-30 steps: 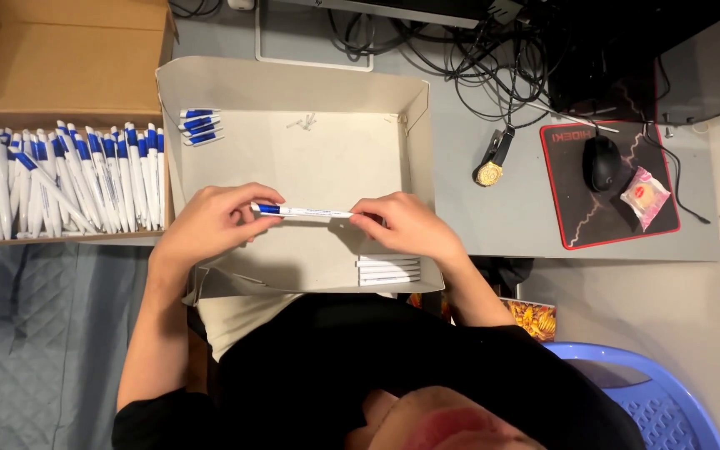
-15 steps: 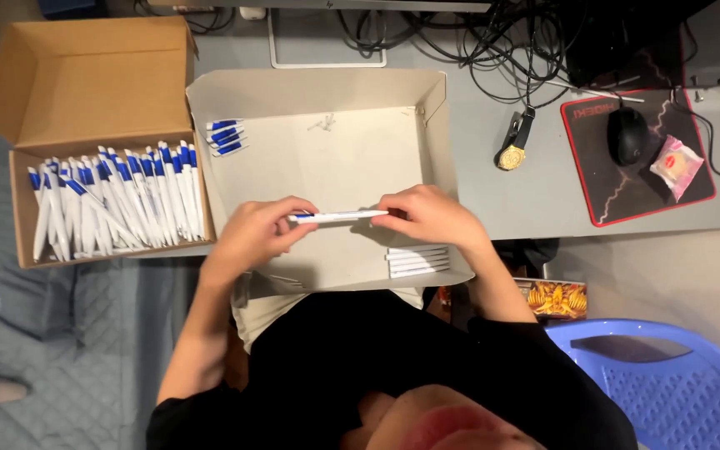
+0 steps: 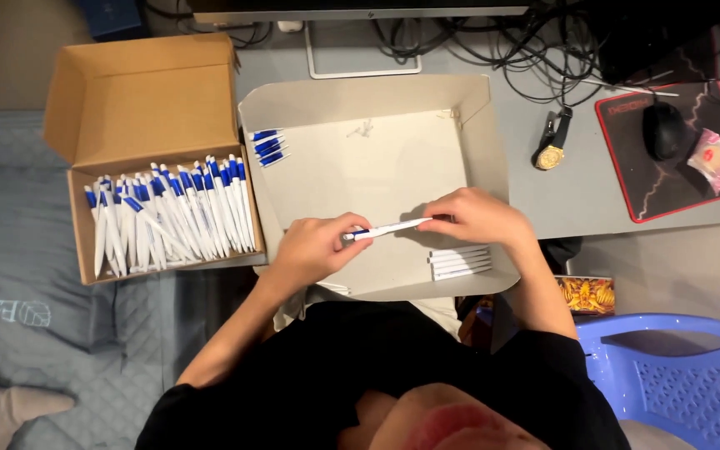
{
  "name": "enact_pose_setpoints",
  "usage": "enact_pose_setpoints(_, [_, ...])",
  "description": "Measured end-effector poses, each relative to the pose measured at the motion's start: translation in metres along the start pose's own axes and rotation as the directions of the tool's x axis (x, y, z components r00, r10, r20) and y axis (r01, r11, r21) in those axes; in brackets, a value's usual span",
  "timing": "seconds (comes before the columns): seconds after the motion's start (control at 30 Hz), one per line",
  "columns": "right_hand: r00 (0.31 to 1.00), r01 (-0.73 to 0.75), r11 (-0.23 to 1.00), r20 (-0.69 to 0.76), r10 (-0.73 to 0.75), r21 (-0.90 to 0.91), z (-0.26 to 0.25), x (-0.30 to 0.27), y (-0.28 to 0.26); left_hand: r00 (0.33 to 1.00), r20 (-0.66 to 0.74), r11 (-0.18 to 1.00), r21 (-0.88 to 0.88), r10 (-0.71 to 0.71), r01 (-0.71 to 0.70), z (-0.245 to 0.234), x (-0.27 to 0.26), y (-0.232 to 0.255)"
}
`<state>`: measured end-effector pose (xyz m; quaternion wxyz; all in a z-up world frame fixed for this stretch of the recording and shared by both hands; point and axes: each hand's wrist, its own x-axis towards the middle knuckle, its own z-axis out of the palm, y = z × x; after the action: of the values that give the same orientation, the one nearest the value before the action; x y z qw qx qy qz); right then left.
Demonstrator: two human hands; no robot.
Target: Assembling ballpoint pens by joining the pen body with its cap.
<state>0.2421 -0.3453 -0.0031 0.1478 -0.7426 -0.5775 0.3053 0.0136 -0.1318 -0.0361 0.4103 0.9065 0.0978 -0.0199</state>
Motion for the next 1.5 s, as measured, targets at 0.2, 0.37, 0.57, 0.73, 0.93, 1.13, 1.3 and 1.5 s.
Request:
enact_pose_setpoints(0.2, [1.0, -0.01, 0.999, -0.016, 0.011, 0.031, 0.001, 0.005, 0.008, 0.999, 0.041, 1.0, -0.013, 0.024, -0.024, -0.003, 0.006, -0.003])
enact_pose_setpoints(0.37, [0.996, 0.087, 0.995, -0.04, -0.085, 0.049, 0.0, 0.01, 0.005, 0.997, -0.046, 0.997, -0.027, 0.068, -0.069, 0.005, 0.006, -0.013])
enact_pose_setpoints(0.57, [0.986, 0.138, 0.989, -0.096, -0.133, 0.048, 0.006, 0.005, 0.012, 0.977, -0.146, 0.984, -0.061, 0.155, -0.165, 0.005, 0.003, -0.011])
enact_pose_setpoints(0.73, [0.973, 0.19, 0.979, -0.142, -0.179, 0.067, 0.011, -0.002, 0.018, 0.961, -0.204, 0.98, -0.034, 0.186, -0.196, 0.003, -0.003, -0.001])
enact_pose_setpoints(0.93, [0.976, 0.189, 0.975, -0.129, -0.175, 0.113, 0.008, -0.004, 0.005, 0.976, -0.18, 0.981, -0.13, 0.119, -0.143, 0.0, -0.005, -0.003])
enact_pose_setpoints(1.13, [0.982, 0.181, 0.974, -0.088, -0.17, 0.134, 0.001, 0.003, 0.016, 0.992, -0.069, 0.977, -0.181, 0.104, -0.115, -0.005, 0.005, -0.014])
enact_pose_setpoints(1.3, [0.984, 0.169, 0.978, -0.075, -0.161, 0.12, -0.002, -0.001, 0.018, 0.974, -0.155, 0.981, -0.074, 0.168, -0.181, -0.004, 0.006, -0.01])
enact_pose_setpoints(1.5, [0.976, 0.202, 0.979, -0.09, -0.199, 0.021, 0.003, -0.007, 0.011, 0.981, -0.15, 0.972, -0.179, 0.123, -0.15, 0.0, 0.004, -0.012])
